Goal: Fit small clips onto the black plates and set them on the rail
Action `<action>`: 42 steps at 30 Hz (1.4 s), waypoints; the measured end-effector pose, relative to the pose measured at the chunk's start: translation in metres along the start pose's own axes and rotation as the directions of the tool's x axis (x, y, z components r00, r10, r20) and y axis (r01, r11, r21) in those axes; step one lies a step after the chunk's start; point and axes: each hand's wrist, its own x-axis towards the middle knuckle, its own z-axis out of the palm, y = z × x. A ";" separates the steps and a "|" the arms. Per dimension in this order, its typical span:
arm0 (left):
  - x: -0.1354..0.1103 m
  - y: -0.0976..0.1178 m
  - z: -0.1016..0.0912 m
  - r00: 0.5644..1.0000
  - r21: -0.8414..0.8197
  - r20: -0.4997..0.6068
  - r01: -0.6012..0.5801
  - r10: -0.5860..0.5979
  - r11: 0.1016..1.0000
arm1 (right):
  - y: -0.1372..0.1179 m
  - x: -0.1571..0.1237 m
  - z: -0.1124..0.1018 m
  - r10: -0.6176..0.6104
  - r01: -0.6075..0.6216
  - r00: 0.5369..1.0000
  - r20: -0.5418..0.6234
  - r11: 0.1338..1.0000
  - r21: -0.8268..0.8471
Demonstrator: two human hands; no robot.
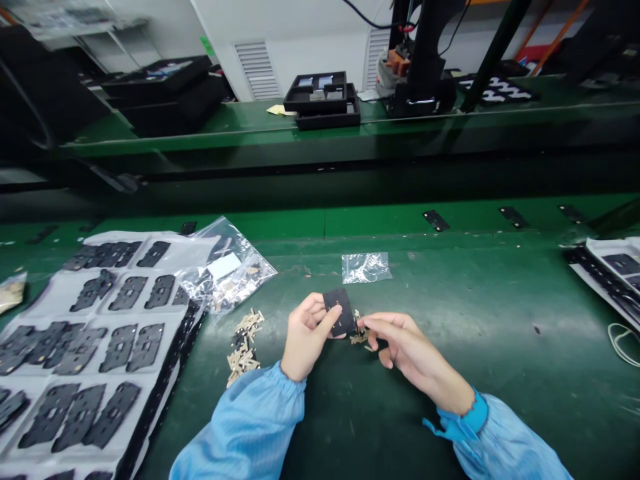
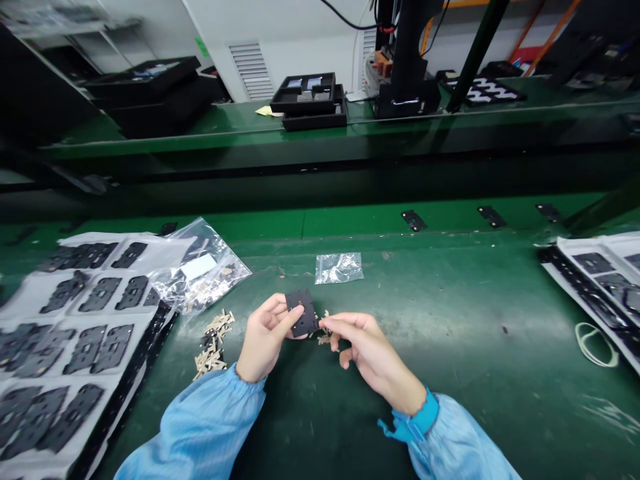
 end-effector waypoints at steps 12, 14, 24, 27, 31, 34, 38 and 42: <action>-0.002 0.003 0.003 0.998 -0.062 0.039 0.057 -0.055 0.996 | 0.015 0.003 0.009 -0.041 0.044 0.994 -0.100 0.999 0.028; -0.001 0.002 0.003 0.997 -0.070 0.038 0.074 -0.072 0.995 | 0.016 0.003 0.010 -0.037 0.044 0.992 -0.122 0.998 0.050; -0.006 -0.003 0.007 0.982 -0.228 0.146 0.152 -0.120 0.962 | 0.010 0.004 0.003 0.222 -0.273 0.958 0.180 0.895 0.352; -0.009 -0.002 0.011 0.985 -0.296 0.137 0.144 -0.107 0.944 | 0.009 0.003 0.004 0.154 -0.242 0.959 0.239 0.886 0.396; -0.011 -0.001 0.015 0.997 -0.382 0.049 0.066 -0.051 0.922 | 0.010 -0.001 0.015 -0.052 -0.010 0.983 0.175 0.943 0.332; -0.011 -0.001 0.014 0.998 -0.329 0.066 0.042 -0.022 0.943 | 0.012 -0.002 0.020 -0.194 0.185 0.980 0.039 0.969 0.160; -0.012 0.001 0.008 0.976 -0.032 0.065 -0.204 0.206 0.978 | 0.013 0.001 0.013 -0.335 0.325 0.935 -0.113 0.941 -0.095; -0.012 0.005 0.004 0.939 0.154 0.135 -0.335 0.316 0.929 | 0.007 -0.001 0.007 -0.465 0.432 0.886 0.004 0.821 -0.374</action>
